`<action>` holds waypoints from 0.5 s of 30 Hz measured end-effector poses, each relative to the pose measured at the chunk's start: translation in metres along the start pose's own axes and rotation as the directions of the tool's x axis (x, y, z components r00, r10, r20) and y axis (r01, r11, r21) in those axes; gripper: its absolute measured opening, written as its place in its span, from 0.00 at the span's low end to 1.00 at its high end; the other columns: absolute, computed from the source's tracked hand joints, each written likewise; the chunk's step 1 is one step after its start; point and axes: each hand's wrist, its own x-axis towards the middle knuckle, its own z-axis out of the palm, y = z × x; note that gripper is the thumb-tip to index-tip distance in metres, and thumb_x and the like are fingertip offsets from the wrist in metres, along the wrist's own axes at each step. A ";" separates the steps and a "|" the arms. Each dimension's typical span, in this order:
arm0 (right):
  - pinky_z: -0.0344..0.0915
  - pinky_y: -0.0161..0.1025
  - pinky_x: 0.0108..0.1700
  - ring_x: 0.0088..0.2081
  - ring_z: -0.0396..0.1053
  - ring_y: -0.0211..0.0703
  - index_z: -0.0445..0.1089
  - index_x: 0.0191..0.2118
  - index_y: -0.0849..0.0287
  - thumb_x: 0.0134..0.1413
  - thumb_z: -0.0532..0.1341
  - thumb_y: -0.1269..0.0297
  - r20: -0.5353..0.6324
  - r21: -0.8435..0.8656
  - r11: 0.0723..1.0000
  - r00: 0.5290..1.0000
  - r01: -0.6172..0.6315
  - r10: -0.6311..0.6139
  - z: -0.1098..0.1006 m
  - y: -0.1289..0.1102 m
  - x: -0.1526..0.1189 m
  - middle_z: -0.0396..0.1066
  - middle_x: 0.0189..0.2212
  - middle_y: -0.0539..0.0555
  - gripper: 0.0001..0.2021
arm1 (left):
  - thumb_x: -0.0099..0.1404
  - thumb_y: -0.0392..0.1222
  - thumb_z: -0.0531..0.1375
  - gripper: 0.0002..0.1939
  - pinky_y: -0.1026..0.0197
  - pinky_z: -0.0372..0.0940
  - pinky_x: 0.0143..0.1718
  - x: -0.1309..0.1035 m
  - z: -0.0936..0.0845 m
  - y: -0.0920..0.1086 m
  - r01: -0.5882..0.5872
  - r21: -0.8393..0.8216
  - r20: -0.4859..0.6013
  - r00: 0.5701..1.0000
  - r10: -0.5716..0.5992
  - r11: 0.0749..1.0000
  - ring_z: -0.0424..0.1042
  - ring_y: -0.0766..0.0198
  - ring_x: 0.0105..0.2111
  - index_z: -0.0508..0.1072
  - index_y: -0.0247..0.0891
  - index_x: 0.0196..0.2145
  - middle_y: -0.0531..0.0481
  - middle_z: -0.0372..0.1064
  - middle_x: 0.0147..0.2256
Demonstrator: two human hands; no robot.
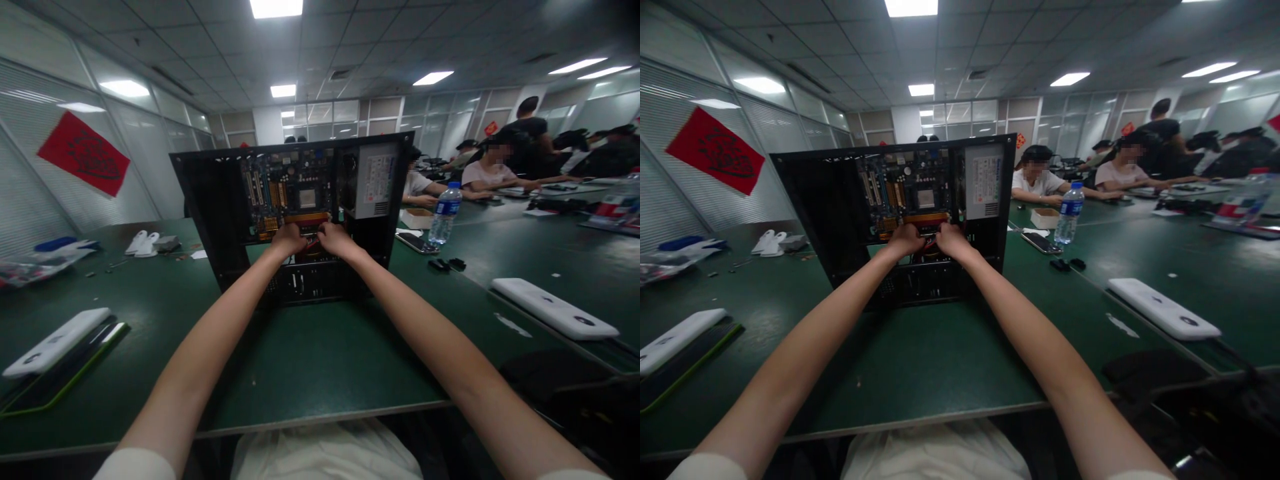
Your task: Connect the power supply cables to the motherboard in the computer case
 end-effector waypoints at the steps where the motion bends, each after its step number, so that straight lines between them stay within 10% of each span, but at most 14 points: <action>1: 0.66 0.40 0.57 0.57 0.75 0.53 0.76 0.54 0.68 0.69 0.59 0.72 -0.040 0.028 1.000 0.999 0.006 -0.005 0.000 0.001 0.001 0.78 0.53 0.67 0.14 | 0.65 0.49 0.64 0.20 0.57 0.71 0.46 -0.002 0.000 -0.002 0.001 0.002 -0.003 1.000 -0.001 1.000 0.79 0.44 0.50 0.84 0.32 0.47 0.30 0.81 0.46; 5: 0.70 0.40 0.53 0.47 0.78 0.48 0.76 0.40 0.63 0.62 0.64 0.76 -0.064 0.246 0.968 0.995 -0.053 0.071 0.002 0.001 0.006 0.80 0.42 0.59 0.04 | 0.68 0.53 0.62 0.19 0.61 0.69 0.46 -0.008 -0.001 -0.012 -0.044 0.009 0.010 0.999 0.044 0.999 0.79 0.49 0.49 0.86 0.39 0.45 0.38 0.83 0.44; 9: 0.73 0.36 0.36 0.26 0.73 0.39 0.67 0.30 0.59 0.60 0.62 0.81 0.126 0.584 0.749 0.947 -0.312 0.296 0.003 -0.008 0.010 0.68 0.21 0.47 0.11 | 0.71 0.52 0.60 0.18 0.63 0.68 0.46 -0.009 0.004 -0.020 -0.112 0.002 0.023 0.993 0.112 0.994 0.79 0.52 0.49 0.86 0.39 0.45 0.42 0.83 0.45; 15: 0.70 0.30 0.27 0.19 0.67 0.34 0.64 0.25 0.60 0.60 0.60 0.85 0.189 0.634 0.675 0.922 -0.378 0.339 0.004 -0.015 0.012 0.63 0.16 0.45 0.17 | 0.73 0.47 0.57 0.18 0.62 0.68 0.45 -0.006 0.011 -0.020 -0.146 0.006 0.032 0.989 0.145 0.989 0.80 0.54 0.48 0.86 0.38 0.45 0.42 0.83 0.44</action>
